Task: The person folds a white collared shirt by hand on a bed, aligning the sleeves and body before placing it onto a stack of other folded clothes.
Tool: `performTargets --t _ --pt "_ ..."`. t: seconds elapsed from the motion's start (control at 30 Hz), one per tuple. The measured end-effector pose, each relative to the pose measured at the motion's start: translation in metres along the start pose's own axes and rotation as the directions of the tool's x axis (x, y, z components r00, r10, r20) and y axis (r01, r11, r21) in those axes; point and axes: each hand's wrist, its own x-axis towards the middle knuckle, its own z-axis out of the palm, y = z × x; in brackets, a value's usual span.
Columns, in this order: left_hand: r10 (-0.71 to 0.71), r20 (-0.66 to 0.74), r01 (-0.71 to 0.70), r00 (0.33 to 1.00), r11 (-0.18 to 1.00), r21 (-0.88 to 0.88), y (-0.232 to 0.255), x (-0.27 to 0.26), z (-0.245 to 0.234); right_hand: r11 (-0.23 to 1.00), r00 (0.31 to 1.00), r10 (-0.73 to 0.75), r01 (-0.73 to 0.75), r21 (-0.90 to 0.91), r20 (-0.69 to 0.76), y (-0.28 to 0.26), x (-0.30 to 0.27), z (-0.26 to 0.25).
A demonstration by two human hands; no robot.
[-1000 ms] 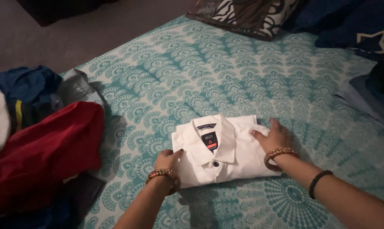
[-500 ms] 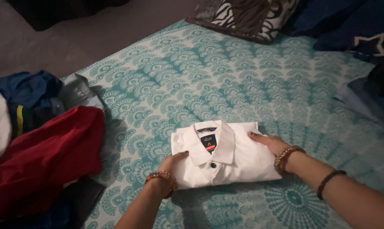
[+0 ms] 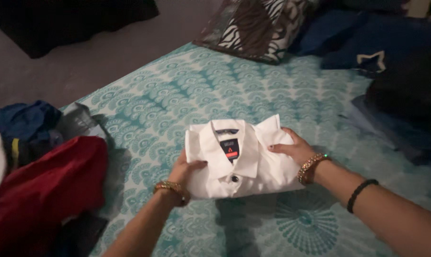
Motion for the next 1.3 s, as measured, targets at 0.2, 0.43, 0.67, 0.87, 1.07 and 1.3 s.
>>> performTargets --t 0.2,0.43,0.67,0.87,1.07,1.3 --pt "0.183 0.157 -0.195 0.97 0.979 0.061 0.055 0.007 0.045 0.977 0.984 -0.177 0.175 0.121 0.002 -0.058 -0.026 -0.034" --pt "0.121 0.236 -0.161 0.964 0.975 0.154 0.113 -0.025 0.138 0.942 0.928 -0.333 0.336 -0.011 -0.169 -0.109 -0.061 -0.101" --pt "0.223 0.465 -0.292 0.857 0.953 0.082 0.132 -0.014 0.24 0.927 0.88 -0.354 0.375 0.006 -0.316 -0.151 -0.11 -0.188" --pt "0.188 0.538 -0.272 0.821 0.959 0.079 0.125 -0.019 0.338 0.947 0.771 -0.318 0.234 -0.219 -0.552 -0.167 -0.159 -0.268" --pt "0.228 0.678 -0.283 0.698 0.959 -0.031 0.105 -0.029 0.434 0.942 0.712 -0.315 0.313 -0.117 -0.628 -0.17 -0.208 -0.334" --pt "0.193 0.686 -0.311 0.702 0.949 0.052 0.068 -0.033 0.532 0.989 0.584 -0.14 0.113 -0.091 -0.8 -0.171 -0.263 -0.398"
